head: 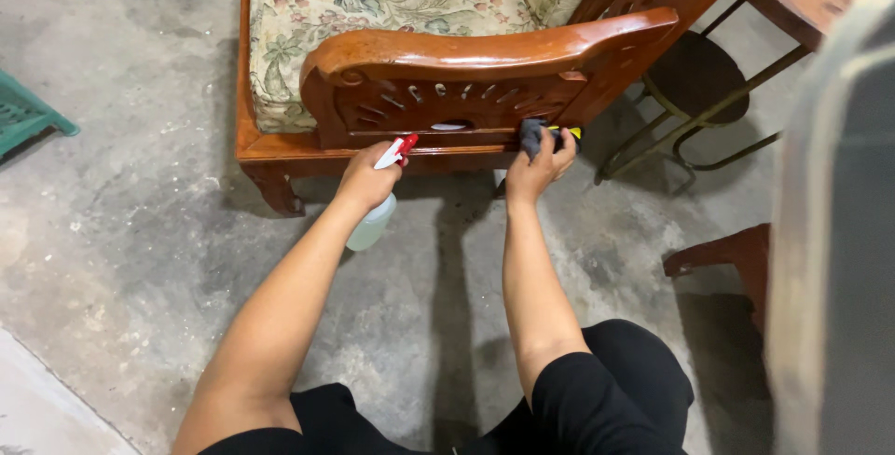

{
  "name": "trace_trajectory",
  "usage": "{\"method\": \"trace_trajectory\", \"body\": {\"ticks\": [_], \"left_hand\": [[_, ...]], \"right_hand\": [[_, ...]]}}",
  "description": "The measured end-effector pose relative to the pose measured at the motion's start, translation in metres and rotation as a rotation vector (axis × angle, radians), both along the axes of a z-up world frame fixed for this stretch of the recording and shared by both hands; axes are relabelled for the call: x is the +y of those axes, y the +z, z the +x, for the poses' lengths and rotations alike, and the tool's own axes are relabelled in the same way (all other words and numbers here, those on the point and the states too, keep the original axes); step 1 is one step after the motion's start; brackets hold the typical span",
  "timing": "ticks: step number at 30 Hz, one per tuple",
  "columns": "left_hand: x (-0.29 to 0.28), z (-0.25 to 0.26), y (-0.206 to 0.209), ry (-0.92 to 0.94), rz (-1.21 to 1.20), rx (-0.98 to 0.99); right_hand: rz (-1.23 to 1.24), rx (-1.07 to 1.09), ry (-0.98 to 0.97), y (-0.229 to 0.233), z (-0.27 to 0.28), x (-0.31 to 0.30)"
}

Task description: The person cleans a wooden armchair by spraying a liquid cleaner and wiping the frame with a cloth. They work on the front, sides, and back of the chair, focusing on the carved wood sections.

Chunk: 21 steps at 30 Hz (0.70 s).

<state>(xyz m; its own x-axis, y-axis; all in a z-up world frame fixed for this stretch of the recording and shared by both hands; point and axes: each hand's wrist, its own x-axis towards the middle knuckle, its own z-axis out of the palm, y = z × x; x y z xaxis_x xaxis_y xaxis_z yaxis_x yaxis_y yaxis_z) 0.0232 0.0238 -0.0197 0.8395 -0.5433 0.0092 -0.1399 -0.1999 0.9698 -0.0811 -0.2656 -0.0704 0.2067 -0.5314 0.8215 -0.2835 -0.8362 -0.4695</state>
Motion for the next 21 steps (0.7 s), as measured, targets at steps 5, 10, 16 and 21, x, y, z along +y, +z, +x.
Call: {"method": "trace_trajectory", "body": {"ticks": [5, 10, 16, 21], "left_hand": [[0.002, 0.003, -0.006, -0.013, 0.054, -0.058], [0.012, 0.003, -0.011, -0.02, 0.031, -0.061], [0.028, 0.006, -0.013, -0.012, 0.002, -0.086], [0.035, 0.012, -0.009, 0.011, 0.061, -0.034]], "right_hand": [[0.032, 0.158, 0.078, 0.005, 0.01, 0.05], [0.041, 0.25, 0.181, 0.022, 0.024, 0.119], [-0.008, 0.394, 0.286, 0.038, 0.031, 0.141], [0.027, 0.269, 0.29, 0.03, 0.022, 0.109]]}}
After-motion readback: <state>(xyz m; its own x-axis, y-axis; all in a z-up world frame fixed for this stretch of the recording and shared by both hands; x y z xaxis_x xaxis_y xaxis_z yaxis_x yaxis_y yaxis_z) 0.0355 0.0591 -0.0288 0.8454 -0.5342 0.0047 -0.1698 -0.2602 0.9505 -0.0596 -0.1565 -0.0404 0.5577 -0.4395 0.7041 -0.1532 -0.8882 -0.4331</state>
